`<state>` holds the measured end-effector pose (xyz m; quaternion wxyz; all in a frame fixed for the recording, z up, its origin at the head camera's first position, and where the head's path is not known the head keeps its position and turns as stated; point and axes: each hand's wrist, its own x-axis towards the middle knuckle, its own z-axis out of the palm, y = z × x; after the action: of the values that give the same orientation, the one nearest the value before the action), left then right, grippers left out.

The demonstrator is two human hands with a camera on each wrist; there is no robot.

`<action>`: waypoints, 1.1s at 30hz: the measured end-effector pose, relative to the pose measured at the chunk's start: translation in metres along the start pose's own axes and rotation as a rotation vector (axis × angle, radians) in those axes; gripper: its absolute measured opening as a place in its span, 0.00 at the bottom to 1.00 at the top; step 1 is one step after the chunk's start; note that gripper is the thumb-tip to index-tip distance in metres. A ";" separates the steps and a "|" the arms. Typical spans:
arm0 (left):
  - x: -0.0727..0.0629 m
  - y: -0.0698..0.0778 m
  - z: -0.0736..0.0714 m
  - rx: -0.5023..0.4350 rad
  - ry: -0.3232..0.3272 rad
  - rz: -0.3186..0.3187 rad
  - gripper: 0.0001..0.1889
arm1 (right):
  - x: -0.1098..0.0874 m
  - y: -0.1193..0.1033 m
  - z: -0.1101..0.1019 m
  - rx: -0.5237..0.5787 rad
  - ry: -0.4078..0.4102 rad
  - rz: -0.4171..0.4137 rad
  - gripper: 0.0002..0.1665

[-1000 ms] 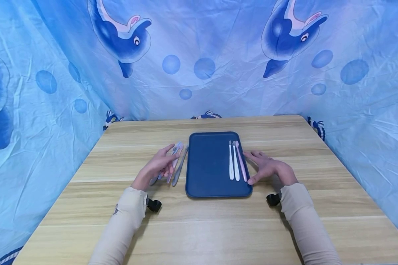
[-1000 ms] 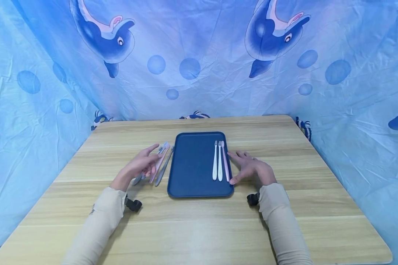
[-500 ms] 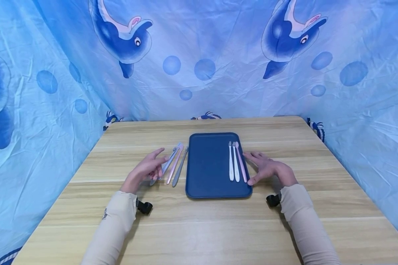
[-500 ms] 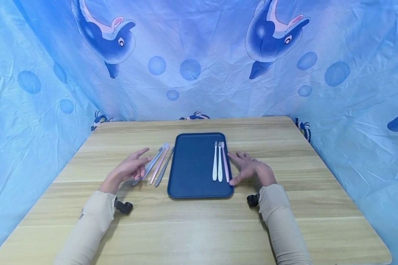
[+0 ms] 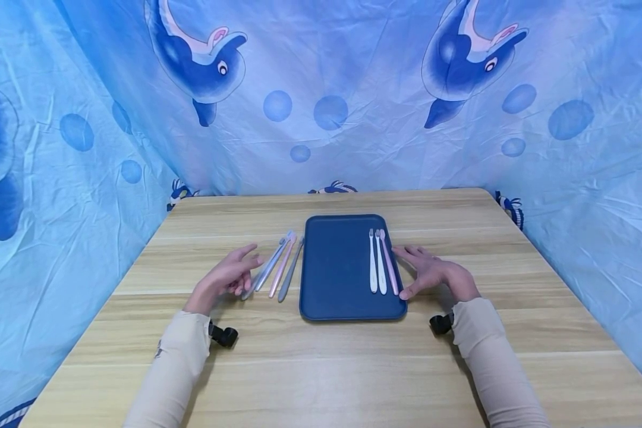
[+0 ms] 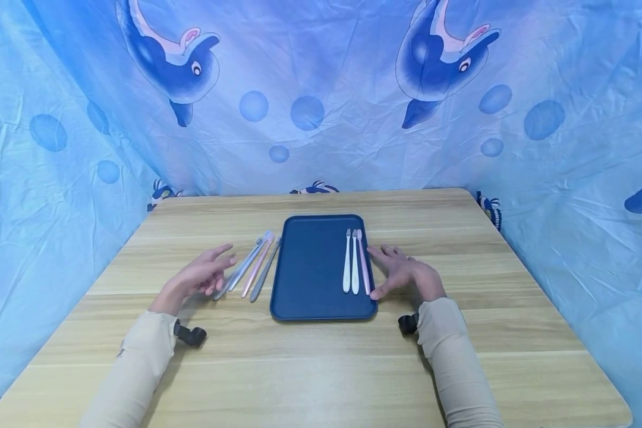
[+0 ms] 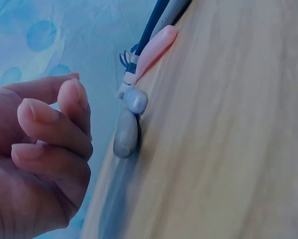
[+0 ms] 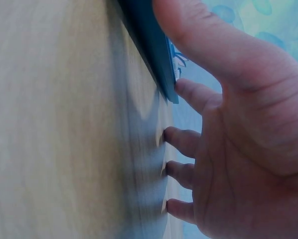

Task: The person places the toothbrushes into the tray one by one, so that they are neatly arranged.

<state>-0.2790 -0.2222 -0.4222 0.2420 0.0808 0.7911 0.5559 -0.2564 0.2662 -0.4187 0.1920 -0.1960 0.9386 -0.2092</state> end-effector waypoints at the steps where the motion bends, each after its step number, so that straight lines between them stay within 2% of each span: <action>1: 0.000 -0.002 -0.001 0.008 -0.002 -0.004 0.37 | 0.000 0.000 0.000 0.001 -0.001 -0.001 0.77; 16: -0.010 -0.014 -0.012 0.105 -0.042 -0.042 0.41 | -0.002 0.000 0.001 0.021 -0.012 -0.001 0.78; 33: -0.013 -0.011 -0.011 0.187 -0.047 -0.075 0.50 | 0.000 0.000 -0.002 0.021 -0.010 0.022 0.76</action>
<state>-0.2716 -0.2412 -0.4259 0.2724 0.0862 0.8361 0.4683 -0.2572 0.2666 -0.4173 0.2012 -0.1848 0.9374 -0.2158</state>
